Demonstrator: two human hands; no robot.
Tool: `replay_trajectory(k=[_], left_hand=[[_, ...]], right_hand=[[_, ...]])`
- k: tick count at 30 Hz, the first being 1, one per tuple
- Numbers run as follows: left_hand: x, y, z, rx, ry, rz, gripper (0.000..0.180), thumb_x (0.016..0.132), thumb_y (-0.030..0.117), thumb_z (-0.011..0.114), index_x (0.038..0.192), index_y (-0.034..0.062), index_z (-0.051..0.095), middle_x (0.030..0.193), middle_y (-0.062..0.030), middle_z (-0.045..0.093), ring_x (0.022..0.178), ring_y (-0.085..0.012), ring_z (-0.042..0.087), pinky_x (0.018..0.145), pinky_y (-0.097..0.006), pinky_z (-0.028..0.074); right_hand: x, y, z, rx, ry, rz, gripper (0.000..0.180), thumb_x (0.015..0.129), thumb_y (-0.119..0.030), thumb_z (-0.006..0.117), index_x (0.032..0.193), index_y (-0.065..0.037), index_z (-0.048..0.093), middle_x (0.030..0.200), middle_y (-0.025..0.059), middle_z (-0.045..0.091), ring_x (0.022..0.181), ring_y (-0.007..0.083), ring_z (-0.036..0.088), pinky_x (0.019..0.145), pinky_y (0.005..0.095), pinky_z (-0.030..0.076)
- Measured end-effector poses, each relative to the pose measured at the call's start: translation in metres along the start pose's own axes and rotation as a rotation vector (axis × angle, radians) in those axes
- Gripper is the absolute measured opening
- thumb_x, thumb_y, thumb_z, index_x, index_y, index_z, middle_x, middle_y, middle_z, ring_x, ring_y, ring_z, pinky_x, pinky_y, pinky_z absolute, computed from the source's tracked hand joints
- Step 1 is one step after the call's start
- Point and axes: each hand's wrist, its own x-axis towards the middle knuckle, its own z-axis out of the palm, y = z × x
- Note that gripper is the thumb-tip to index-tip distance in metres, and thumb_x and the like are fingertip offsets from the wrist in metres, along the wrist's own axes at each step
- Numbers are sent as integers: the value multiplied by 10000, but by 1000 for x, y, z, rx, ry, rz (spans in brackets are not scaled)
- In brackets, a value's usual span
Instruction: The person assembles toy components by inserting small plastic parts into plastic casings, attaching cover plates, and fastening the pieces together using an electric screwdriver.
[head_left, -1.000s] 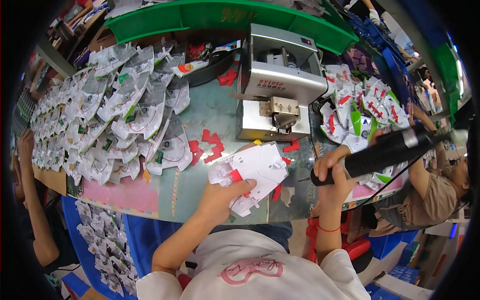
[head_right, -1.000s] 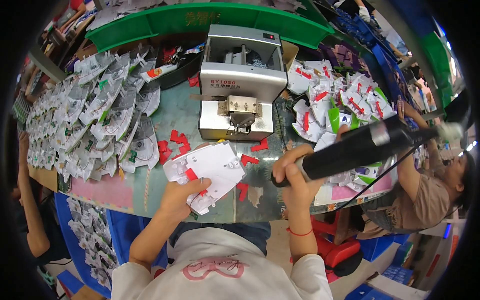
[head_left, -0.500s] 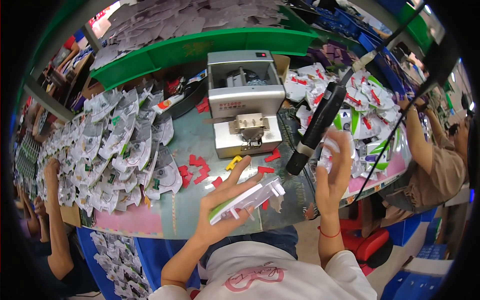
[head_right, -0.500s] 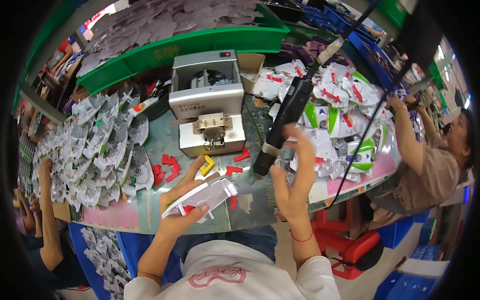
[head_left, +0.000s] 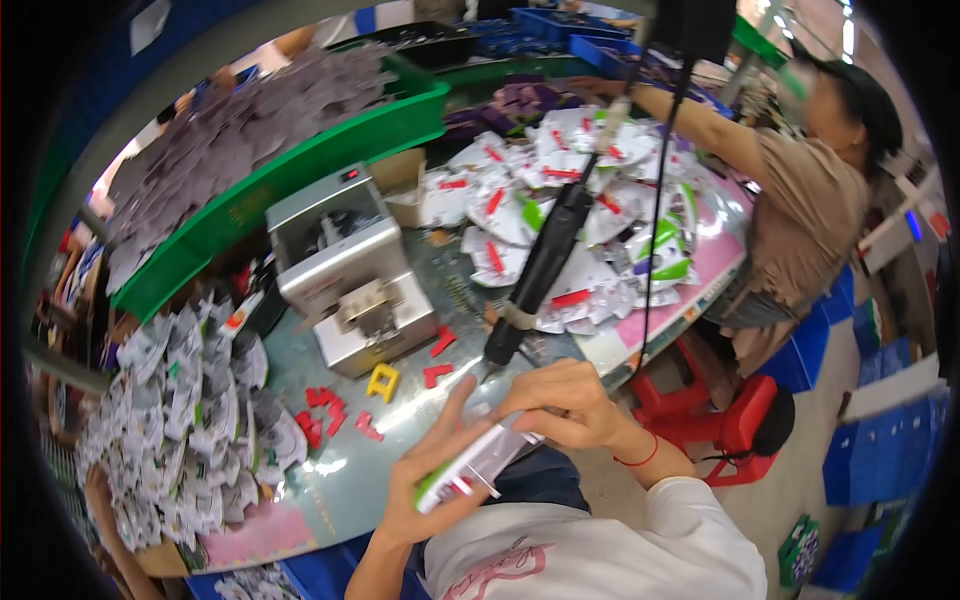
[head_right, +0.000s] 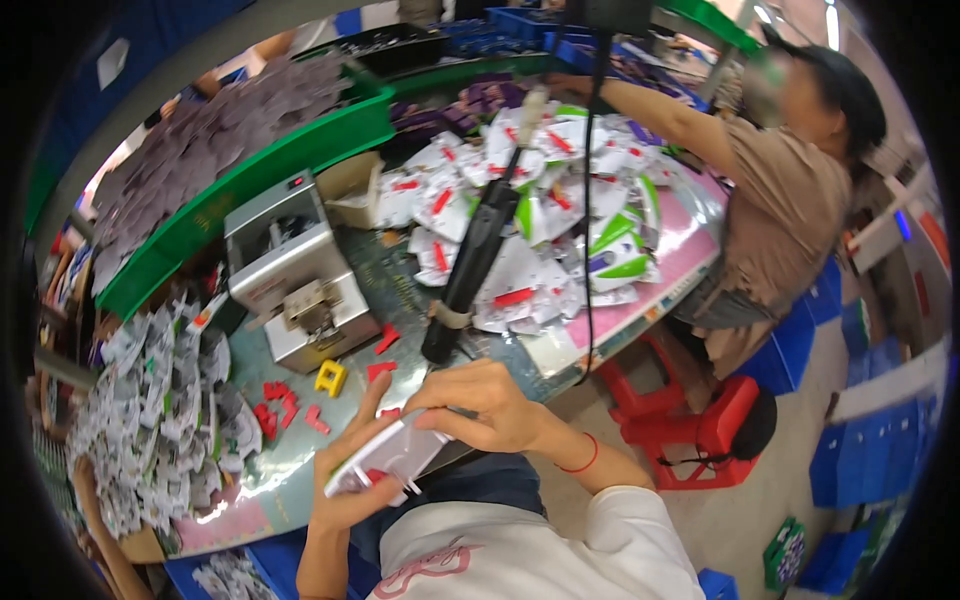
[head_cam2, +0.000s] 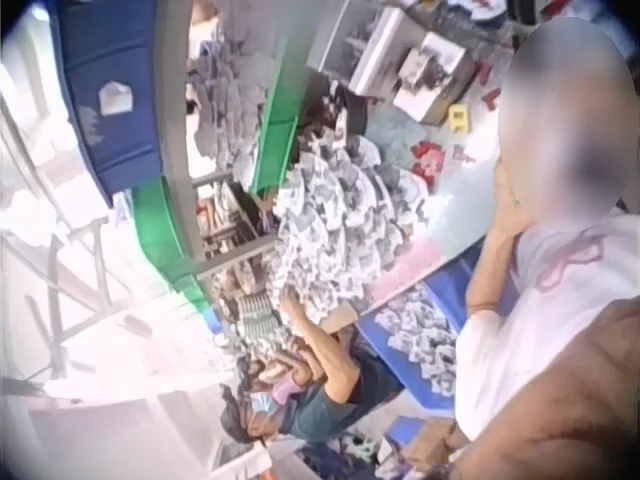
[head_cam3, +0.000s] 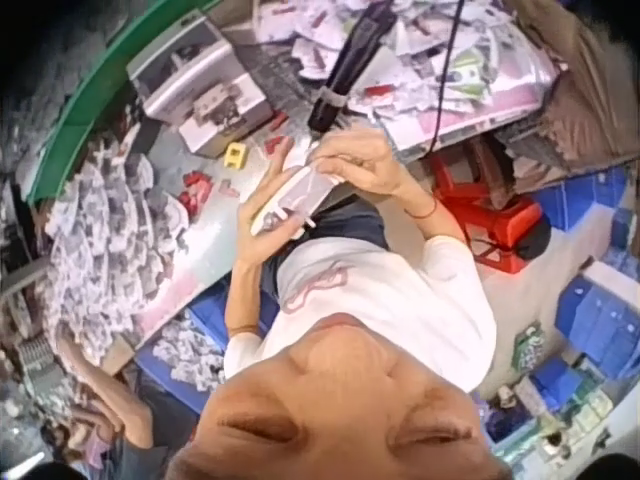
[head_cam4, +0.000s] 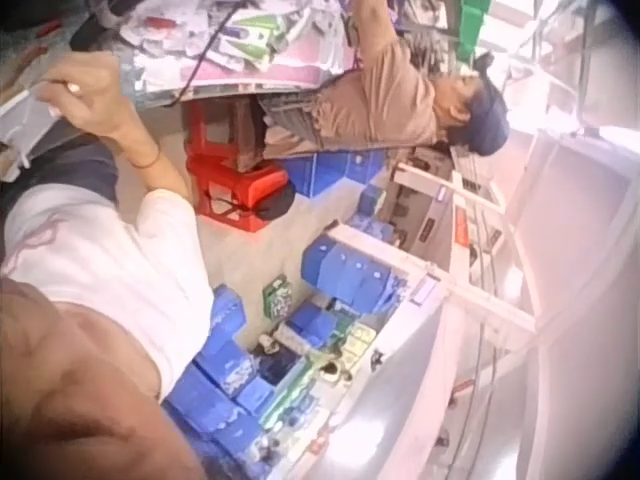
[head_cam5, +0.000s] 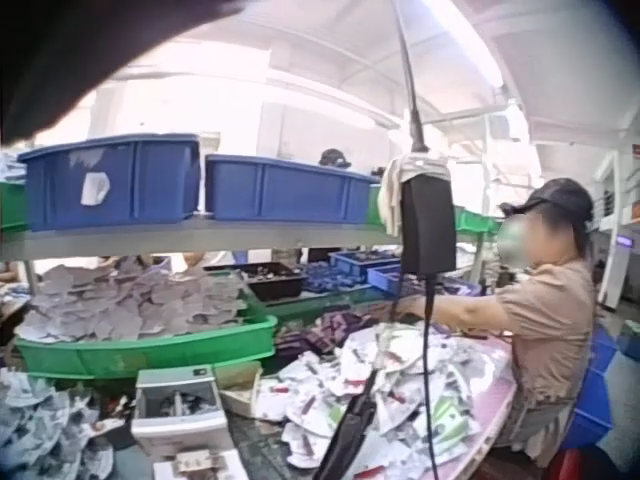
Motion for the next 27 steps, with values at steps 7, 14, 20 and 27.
replay_trajectory(k=[7,14,20,27], left_hand=[[-4,-14,8,-771,-95,-121,643,708,-26,618,1290,8,348,1384,-255,152,1188,-462,311,840,-463,457],[-5,-19,8,-694,45,-323,561,741,-21,578,1256,-49,357,1322,-260,288,1112,-444,421,749,-418,524],[-9,-19,8,-687,121,-388,547,748,16,582,1227,-106,347,1286,-258,343,1081,-435,456,718,-407,537],[-11,-27,10,-642,240,-485,499,728,-26,543,1199,-87,391,1219,-258,429,1021,-423,508,663,-418,555]], right_hand=[[-60,8,-94,329,924,1,218,840,-226,517,890,-19,562,736,84,605,593,213,579,494,323,485],[-78,56,-221,512,1253,215,275,884,-220,482,1072,-21,502,1014,76,569,867,194,579,730,348,501],[-19,89,-290,-474,1138,109,238,837,-102,539,1042,15,566,807,59,596,686,95,563,567,287,484],[23,131,-317,-1193,918,64,235,743,-39,586,967,-83,639,770,161,619,606,248,595,606,304,469]])
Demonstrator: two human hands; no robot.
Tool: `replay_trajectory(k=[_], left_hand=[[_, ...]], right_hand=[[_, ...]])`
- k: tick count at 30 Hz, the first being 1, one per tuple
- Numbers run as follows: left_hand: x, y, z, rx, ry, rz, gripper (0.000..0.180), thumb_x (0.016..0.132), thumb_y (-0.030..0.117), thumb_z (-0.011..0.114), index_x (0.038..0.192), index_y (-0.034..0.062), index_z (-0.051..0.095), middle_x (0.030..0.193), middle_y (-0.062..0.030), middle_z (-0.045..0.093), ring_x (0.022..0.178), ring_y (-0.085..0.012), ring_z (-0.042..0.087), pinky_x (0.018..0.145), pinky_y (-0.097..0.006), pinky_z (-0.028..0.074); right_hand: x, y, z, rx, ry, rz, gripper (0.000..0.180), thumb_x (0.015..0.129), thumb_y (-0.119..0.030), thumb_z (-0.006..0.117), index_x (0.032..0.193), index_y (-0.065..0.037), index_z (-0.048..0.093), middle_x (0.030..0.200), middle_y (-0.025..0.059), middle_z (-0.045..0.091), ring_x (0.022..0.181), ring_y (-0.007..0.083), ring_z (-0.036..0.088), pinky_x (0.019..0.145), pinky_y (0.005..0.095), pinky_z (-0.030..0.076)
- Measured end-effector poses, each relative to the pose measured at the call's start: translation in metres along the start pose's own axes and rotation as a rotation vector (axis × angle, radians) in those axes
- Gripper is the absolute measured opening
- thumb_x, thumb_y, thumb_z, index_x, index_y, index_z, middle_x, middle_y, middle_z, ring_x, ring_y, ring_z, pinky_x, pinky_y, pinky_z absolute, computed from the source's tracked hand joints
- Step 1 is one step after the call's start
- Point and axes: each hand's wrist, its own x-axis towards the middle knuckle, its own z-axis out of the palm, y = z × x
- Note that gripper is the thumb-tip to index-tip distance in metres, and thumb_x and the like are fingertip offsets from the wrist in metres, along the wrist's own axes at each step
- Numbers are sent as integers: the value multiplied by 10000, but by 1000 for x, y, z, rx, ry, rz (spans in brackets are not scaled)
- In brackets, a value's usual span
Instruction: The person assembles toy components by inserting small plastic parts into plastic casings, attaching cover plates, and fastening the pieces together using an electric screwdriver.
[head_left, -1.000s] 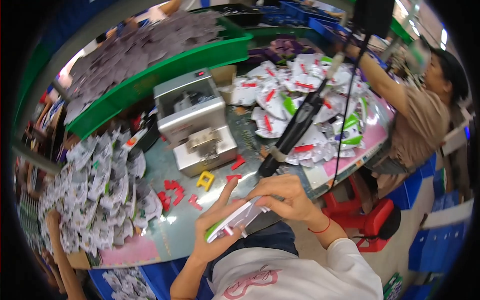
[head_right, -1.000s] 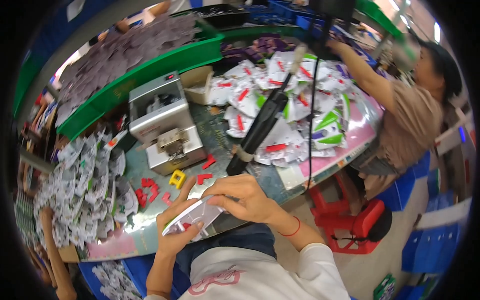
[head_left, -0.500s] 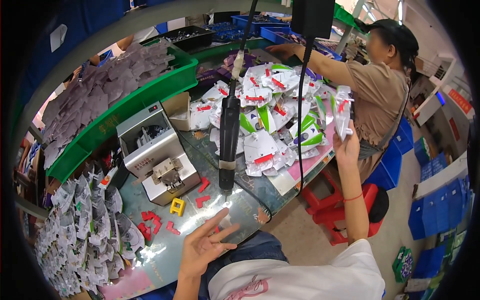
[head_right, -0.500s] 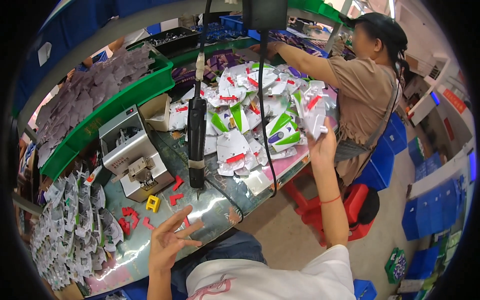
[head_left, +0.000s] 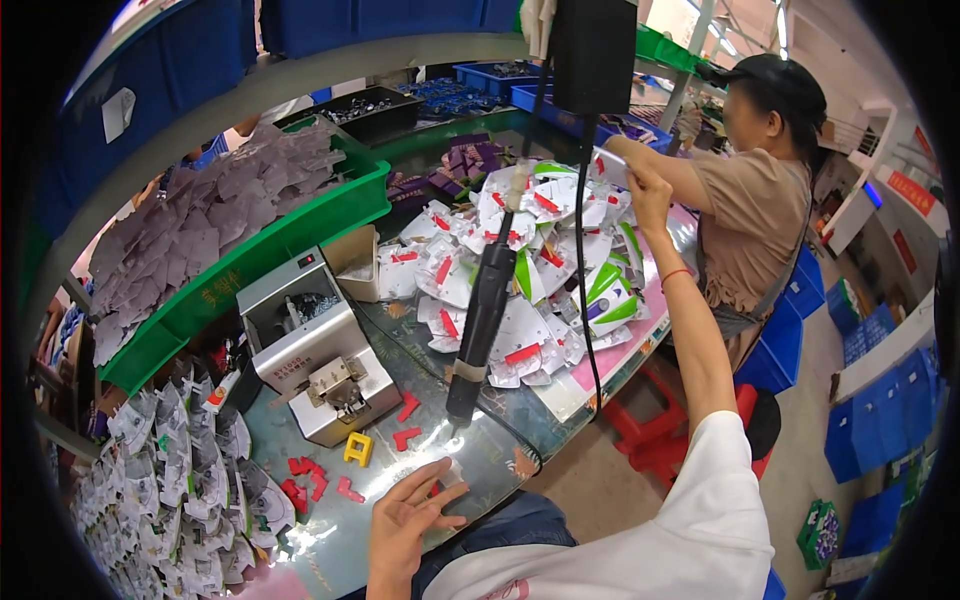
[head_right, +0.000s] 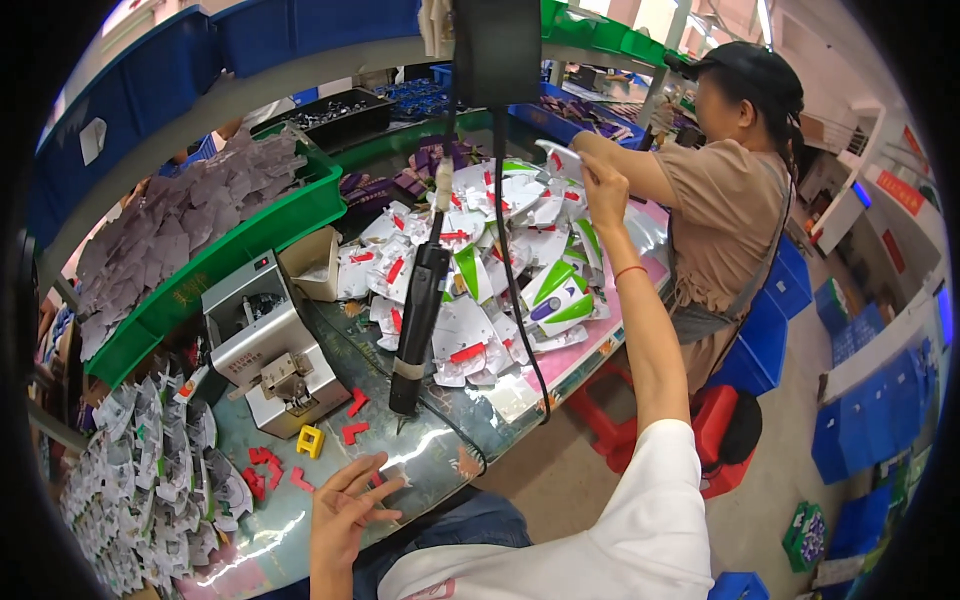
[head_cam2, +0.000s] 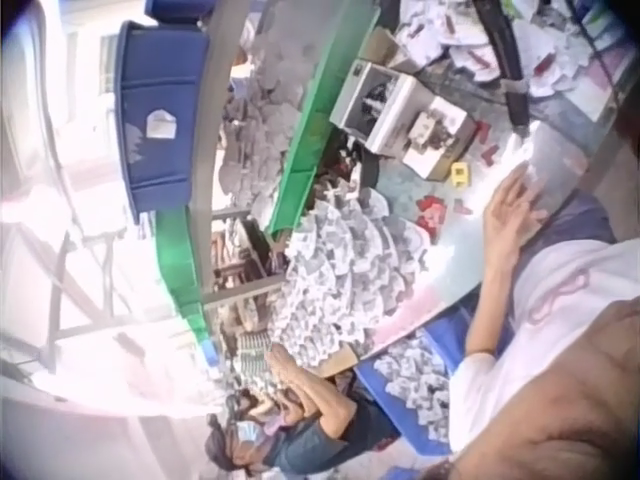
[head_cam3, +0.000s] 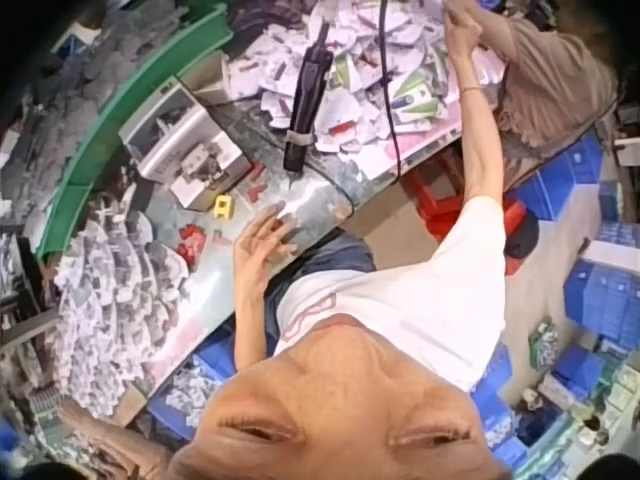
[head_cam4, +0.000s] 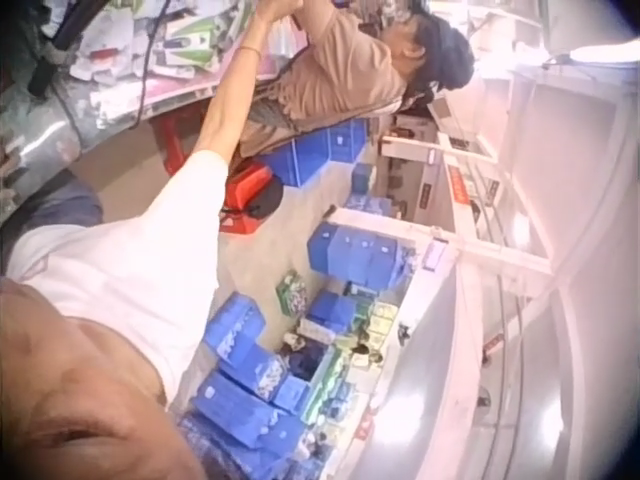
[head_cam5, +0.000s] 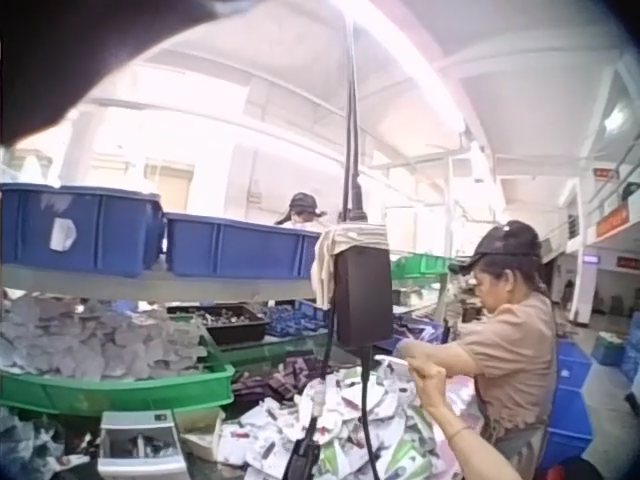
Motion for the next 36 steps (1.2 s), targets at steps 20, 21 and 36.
replay_trajectory(k=[20,21,36], left_hand=[[-10,7,-13,-29,-82,13,447,832,117,518,1243,-7,393,1252,-132,452,1061,-261,526,735,-296,500],[-14,7,-15,-42,-123,15,441,836,118,512,1243,-3,395,1246,-131,459,1054,-256,531,726,-296,503],[-52,10,-55,-254,275,310,317,875,164,473,1138,-13,471,1092,-144,566,873,-219,614,650,-265,506]], right_hand=[[-68,-229,-86,592,-262,-441,167,799,54,498,927,51,606,872,136,619,754,187,592,658,287,475],[-71,-256,-84,582,-346,-556,186,764,79,499,913,44,604,867,137,616,738,191,584,638,280,463],[-134,-491,19,970,-939,-987,309,648,21,548,940,-61,609,869,68,593,768,226,568,591,334,477]])
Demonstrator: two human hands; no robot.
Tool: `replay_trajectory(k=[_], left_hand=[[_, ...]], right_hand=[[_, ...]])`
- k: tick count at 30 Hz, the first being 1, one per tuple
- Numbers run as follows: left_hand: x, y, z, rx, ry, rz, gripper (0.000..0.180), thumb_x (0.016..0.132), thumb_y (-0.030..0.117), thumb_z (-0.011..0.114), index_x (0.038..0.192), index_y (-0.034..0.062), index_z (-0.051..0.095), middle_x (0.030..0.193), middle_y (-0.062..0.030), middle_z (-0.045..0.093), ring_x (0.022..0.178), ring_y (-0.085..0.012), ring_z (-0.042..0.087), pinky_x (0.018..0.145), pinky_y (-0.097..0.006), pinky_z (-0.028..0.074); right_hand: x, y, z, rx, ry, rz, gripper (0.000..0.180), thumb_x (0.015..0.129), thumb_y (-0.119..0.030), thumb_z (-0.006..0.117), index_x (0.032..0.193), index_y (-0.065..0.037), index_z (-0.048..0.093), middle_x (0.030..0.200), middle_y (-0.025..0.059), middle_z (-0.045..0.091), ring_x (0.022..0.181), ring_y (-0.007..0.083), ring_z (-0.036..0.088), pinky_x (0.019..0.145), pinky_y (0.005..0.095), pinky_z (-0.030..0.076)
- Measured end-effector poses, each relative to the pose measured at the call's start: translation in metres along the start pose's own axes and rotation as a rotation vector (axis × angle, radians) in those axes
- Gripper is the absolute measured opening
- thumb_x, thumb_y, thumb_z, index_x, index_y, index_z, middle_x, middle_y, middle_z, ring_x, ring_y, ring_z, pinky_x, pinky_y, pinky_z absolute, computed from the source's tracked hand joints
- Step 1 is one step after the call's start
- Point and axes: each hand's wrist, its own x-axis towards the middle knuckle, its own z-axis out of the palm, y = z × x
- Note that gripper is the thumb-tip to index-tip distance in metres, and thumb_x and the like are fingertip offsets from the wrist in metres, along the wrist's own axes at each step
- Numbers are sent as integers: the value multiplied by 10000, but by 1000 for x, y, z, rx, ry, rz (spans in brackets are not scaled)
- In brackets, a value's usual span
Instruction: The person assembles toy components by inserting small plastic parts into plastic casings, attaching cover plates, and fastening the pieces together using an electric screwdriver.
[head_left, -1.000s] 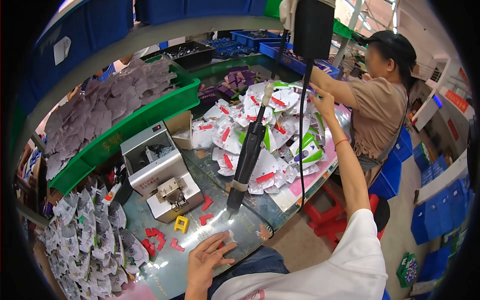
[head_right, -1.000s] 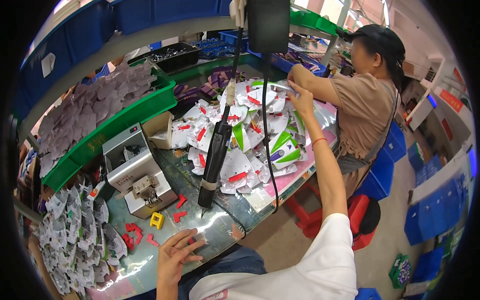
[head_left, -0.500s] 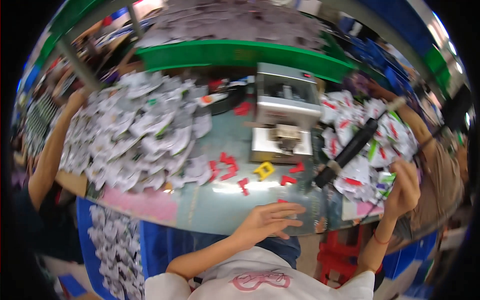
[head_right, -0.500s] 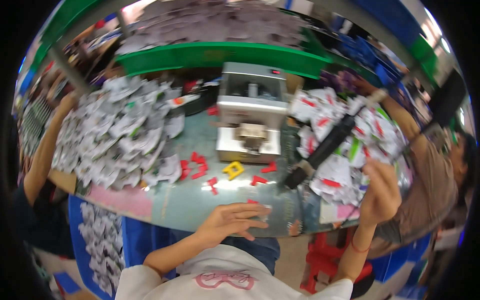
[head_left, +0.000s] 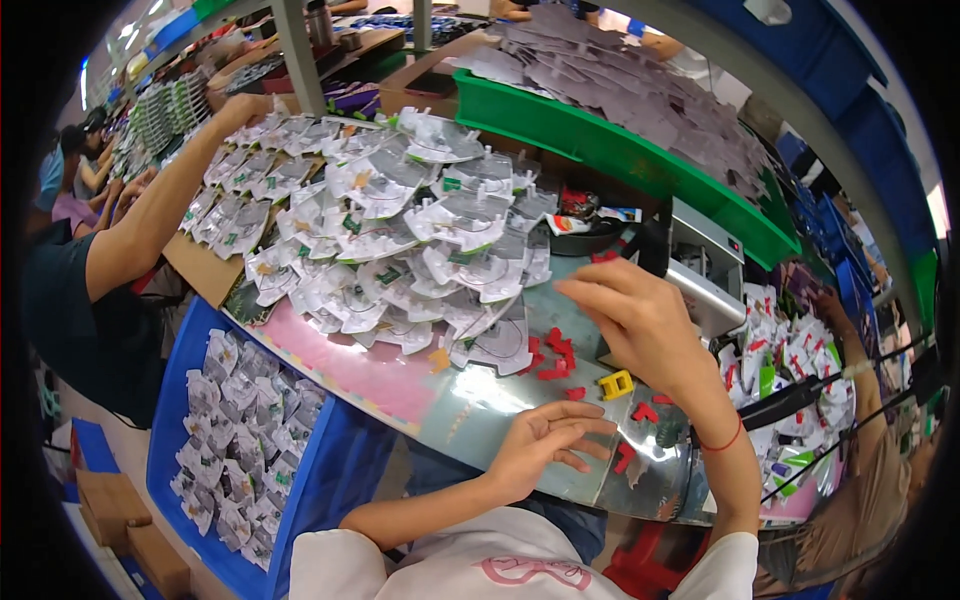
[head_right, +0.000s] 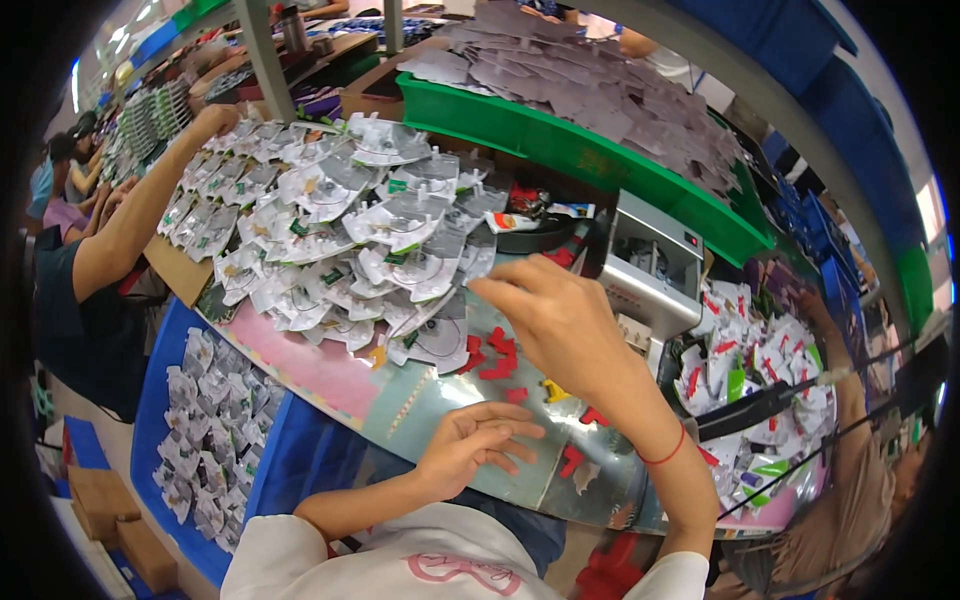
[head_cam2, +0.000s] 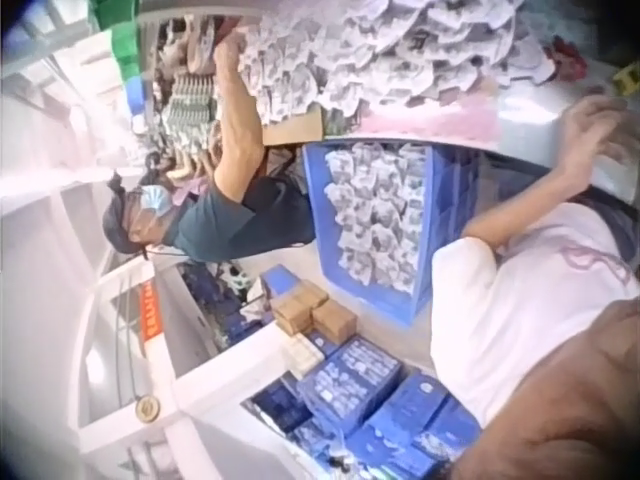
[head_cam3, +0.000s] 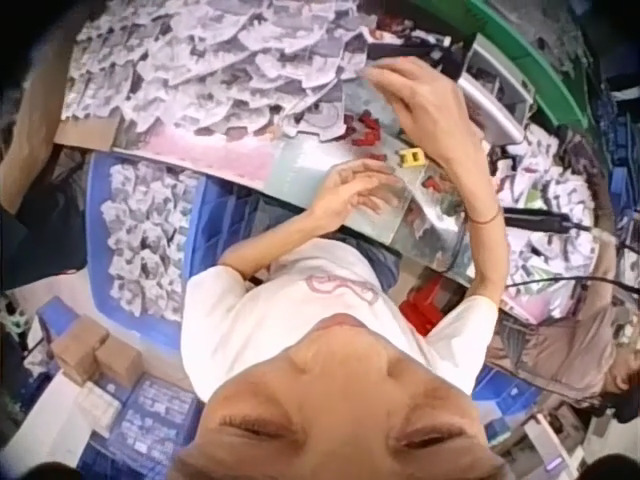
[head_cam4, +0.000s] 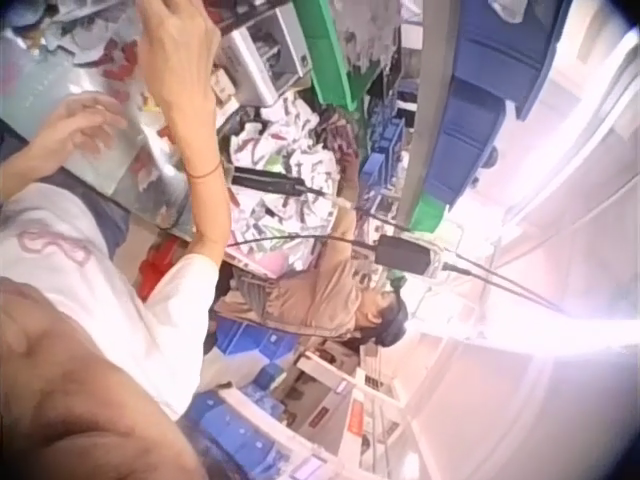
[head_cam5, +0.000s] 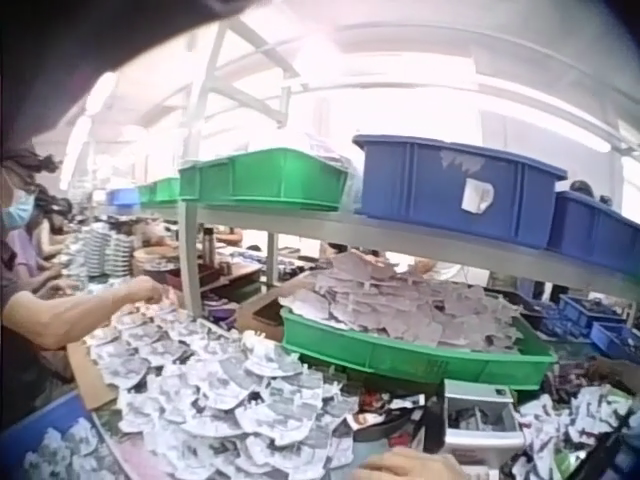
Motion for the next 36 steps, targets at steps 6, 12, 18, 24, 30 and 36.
replay_trajectory(k=[6,12,18,24,30,36], left_hand=[[0,5,-7,-12,-2,39,313,871,169,482,1126,-12,479,1038,-137,593,805,-197,626,637,-255,503],[0,11,-11,-44,10,83,302,866,156,487,1119,-8,489,1037,-142,594,789,-194,626,626,-254,504],[-2,28,-13,-42,36,128,333,863,110,478,1170,-14,441,1076,-165,570,809,-215,622,627,-270,514],[4,44,-3,-57,20,258,580,862,77,473,1329,6,137,1254,-184,424,962,-277,575,680,-325,531],[4,25,9,14,48,230,437,810,27,551,1198,-4,354,1091,-123,518,947,-228,561,697,-358,542],[8,0,28,56,42,161,382,795,-16,545,1151,-26,408,1063,-120,529,945,-192,551,712,-348,544]], right_hand=[[49,10,39,-75,89,-108,201,658,-24,602,853,-72,603,825,56,565,759,225,548,596,323,462],[70,19,67,-246,128,-242,172,600,-41,611,758,-78,553,818,48,533,755,210,520,595,315,444],[62,16,50,-327,245,-325,184,579,-64,562,764,-60,561,807,42,535,743,208,529,591,306,425],[-5,-7,5,-379,278,-317,275,550,-132,572,806,-34,590,805,45,535,720,195,539,601,314,426],[-84,-35,-14,-390,233,-231,275,564,-131,586,815,-27,632,810,43,570,685,174,546,577,287,413],[-133,-46,-17,-329,174,-74,285,548,-105,636,826,-40,636,839,47,567,690,182,554,579,290,416]])
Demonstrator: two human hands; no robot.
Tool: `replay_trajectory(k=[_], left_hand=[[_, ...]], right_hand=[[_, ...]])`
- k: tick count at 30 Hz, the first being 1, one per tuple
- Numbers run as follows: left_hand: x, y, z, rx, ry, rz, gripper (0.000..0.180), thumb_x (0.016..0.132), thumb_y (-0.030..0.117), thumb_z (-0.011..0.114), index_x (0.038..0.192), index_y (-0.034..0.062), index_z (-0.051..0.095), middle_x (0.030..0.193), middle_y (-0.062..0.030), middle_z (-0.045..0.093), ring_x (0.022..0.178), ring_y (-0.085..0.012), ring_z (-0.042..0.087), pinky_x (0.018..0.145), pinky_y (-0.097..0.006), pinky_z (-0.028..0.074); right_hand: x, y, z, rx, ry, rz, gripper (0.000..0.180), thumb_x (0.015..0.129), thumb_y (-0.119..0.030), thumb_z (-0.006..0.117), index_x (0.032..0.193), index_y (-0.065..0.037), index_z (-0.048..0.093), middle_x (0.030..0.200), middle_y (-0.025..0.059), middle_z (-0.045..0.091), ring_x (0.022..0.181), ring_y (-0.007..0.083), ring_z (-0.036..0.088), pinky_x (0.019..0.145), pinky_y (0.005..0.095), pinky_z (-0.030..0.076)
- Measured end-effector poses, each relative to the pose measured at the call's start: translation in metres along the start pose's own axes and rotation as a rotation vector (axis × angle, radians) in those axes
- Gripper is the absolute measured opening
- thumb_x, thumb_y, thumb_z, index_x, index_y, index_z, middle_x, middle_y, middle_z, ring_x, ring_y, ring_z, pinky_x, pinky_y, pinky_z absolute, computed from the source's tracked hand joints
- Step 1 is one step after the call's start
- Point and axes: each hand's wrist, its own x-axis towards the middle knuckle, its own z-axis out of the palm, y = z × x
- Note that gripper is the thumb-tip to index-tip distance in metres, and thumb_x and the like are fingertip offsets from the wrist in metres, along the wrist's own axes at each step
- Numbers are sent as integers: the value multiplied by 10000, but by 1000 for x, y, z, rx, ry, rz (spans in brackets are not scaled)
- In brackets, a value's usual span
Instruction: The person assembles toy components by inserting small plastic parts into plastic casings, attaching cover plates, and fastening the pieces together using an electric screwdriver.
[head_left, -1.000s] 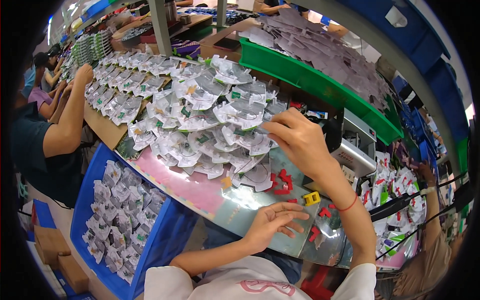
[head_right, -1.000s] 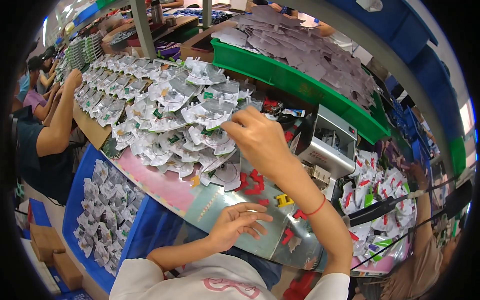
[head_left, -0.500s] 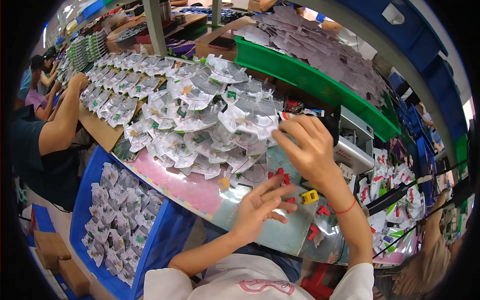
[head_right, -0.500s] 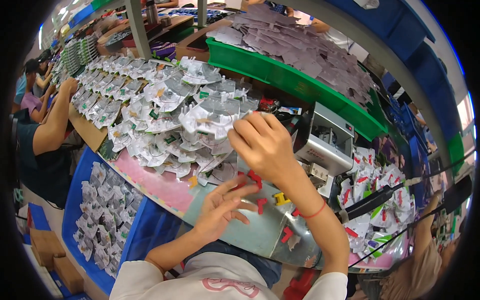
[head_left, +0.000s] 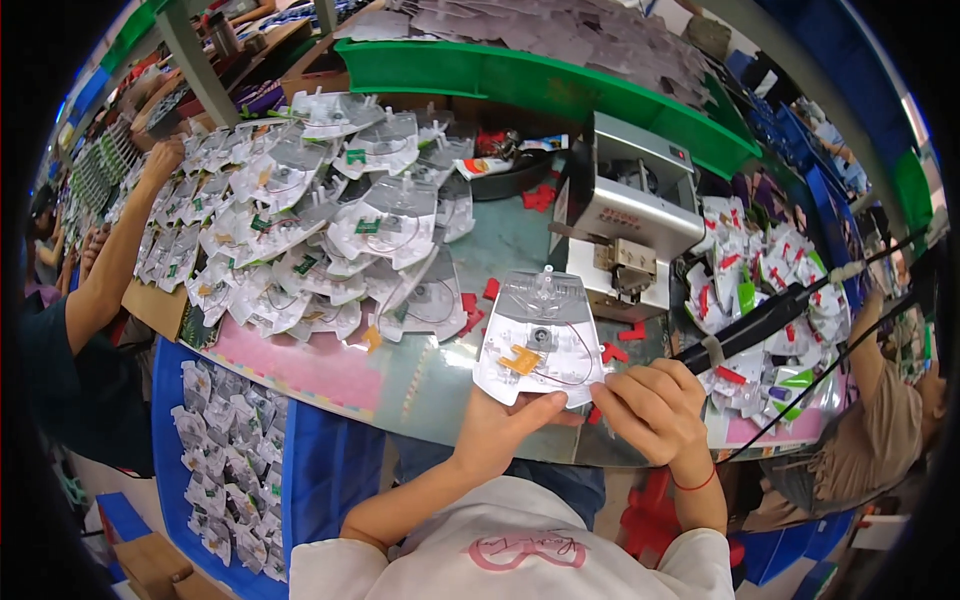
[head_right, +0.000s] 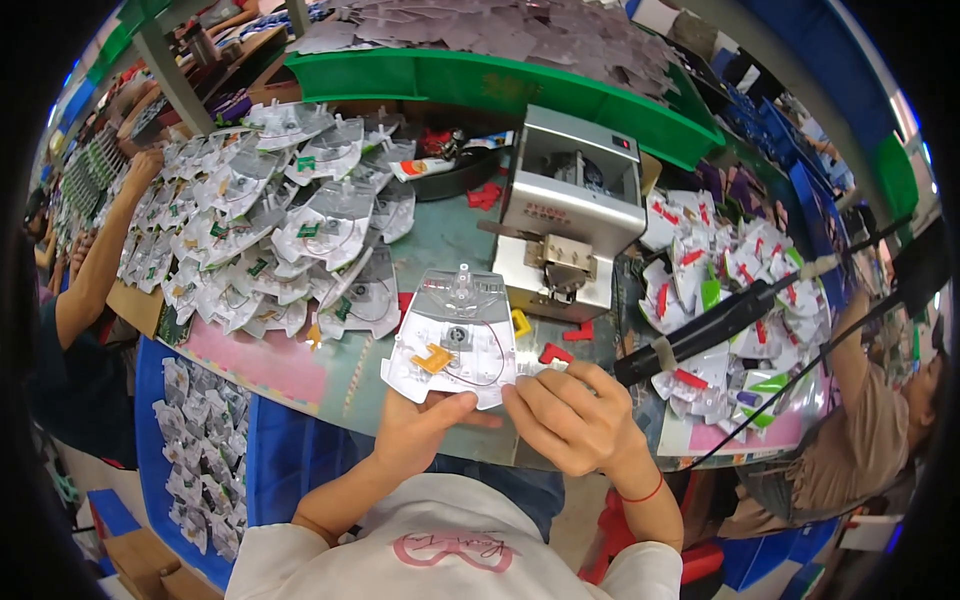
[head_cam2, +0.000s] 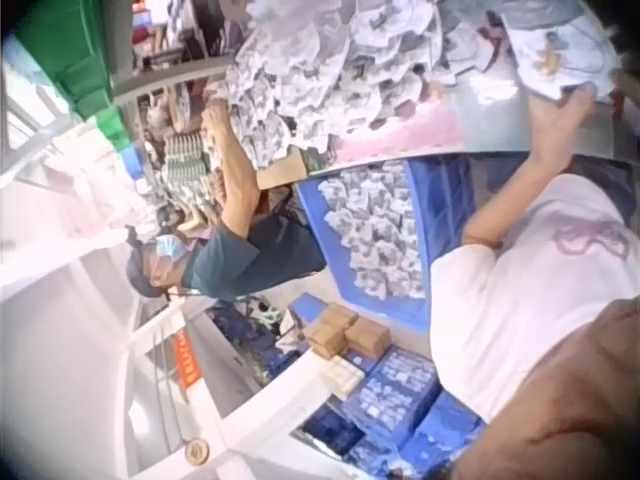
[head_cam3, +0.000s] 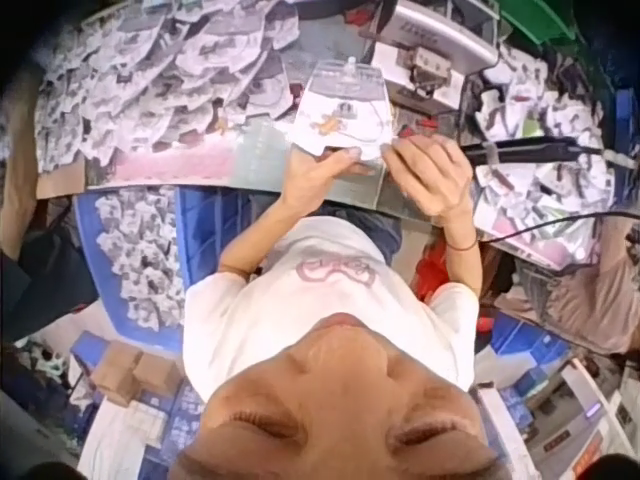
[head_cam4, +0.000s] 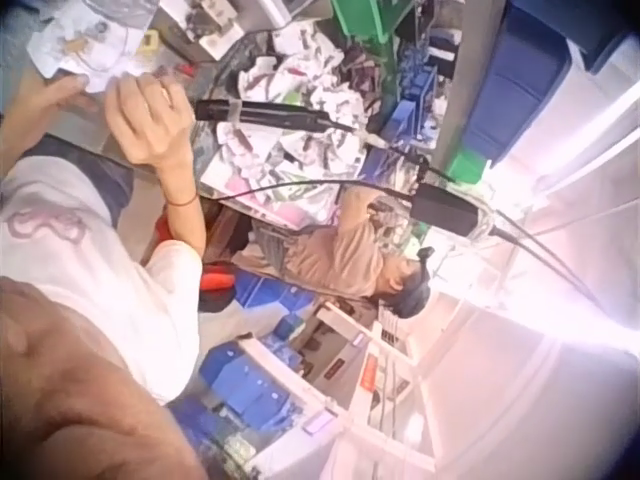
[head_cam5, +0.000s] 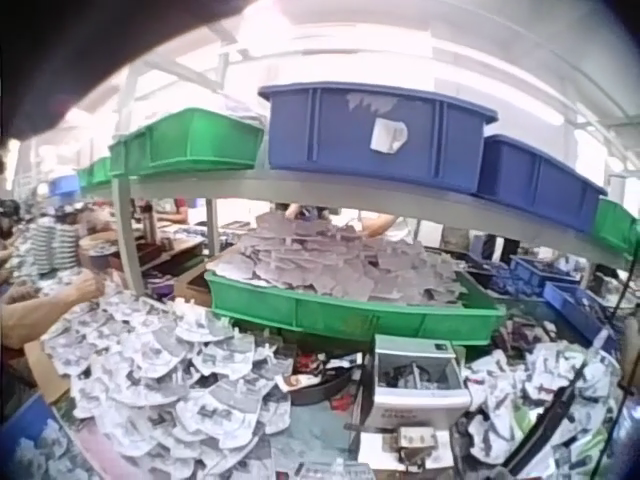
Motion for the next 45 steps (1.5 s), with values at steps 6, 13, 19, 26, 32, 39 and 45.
replay_trajectory(k=[6,13,19,26,32,39,45], left_hand=[[-2,-16,11,29,30,25,326,802,-14,539,1111,-47,441,1004,-118,561,879,-188,580,723,-332,539],[-11,-31,8,244,159,162,262,791,3,580,1040,-37,511,942,-85,588,785,-126,583,662,-247,490],[-11,-34,5,283,171,248,280,762,-23,580,1031,-30,502,935,-79,578,829,-124,564,696,-242,467],[-13,-35,2,408,225,180,409,746,-40,567,1105,0,375,967,-82,539,847,-134,558,719,-255,462],[-11,-32,6,422,190,269,233,771,-23,574,989,2,494,863,-37,542,763,-102,529,628,-229,441],[-23,-46,-6,346,136,309,228,766,-30,561,992,-32,524,884,-79,595,801,-143,579,691,-259,480],[-19,-29,10,-252,220,-36,243,793,11,549,1034,2,516,944,-61,577,832,-137,561,730,-265,461]], right_hand=[[-9,-8,-9,104,10,161,285,547,-71,677,829,-45,640,806,48,577,668,189,554,525,275,417],[3,-20,6,174,66,260,319,553,-107,617,859,-20,630,789,54,554,653,177,525,502,264,407],[14,-30,13,250,41,326,332,536,-83,705,860,-41,645,776,50,537,631,196,486,500,276,400],[19,-30,27,151,63,260,347,535,-133,593,858,-11,624,805,48,537,631,166,499,510,273,389],[14,-34,29,128,78,268,389,519,-121,593,890,-16,639,813,39,552,636,151,497,479,250,372],[2,-40,23,268,111,284,292,551,-53,690,842,-69,674,779,32,591,563,143,513,461,231,395],[-15,-40,32,627,258,116,186,662,-64,670,816,-25,574,787,97,605,574,190,592,452,259,474]])
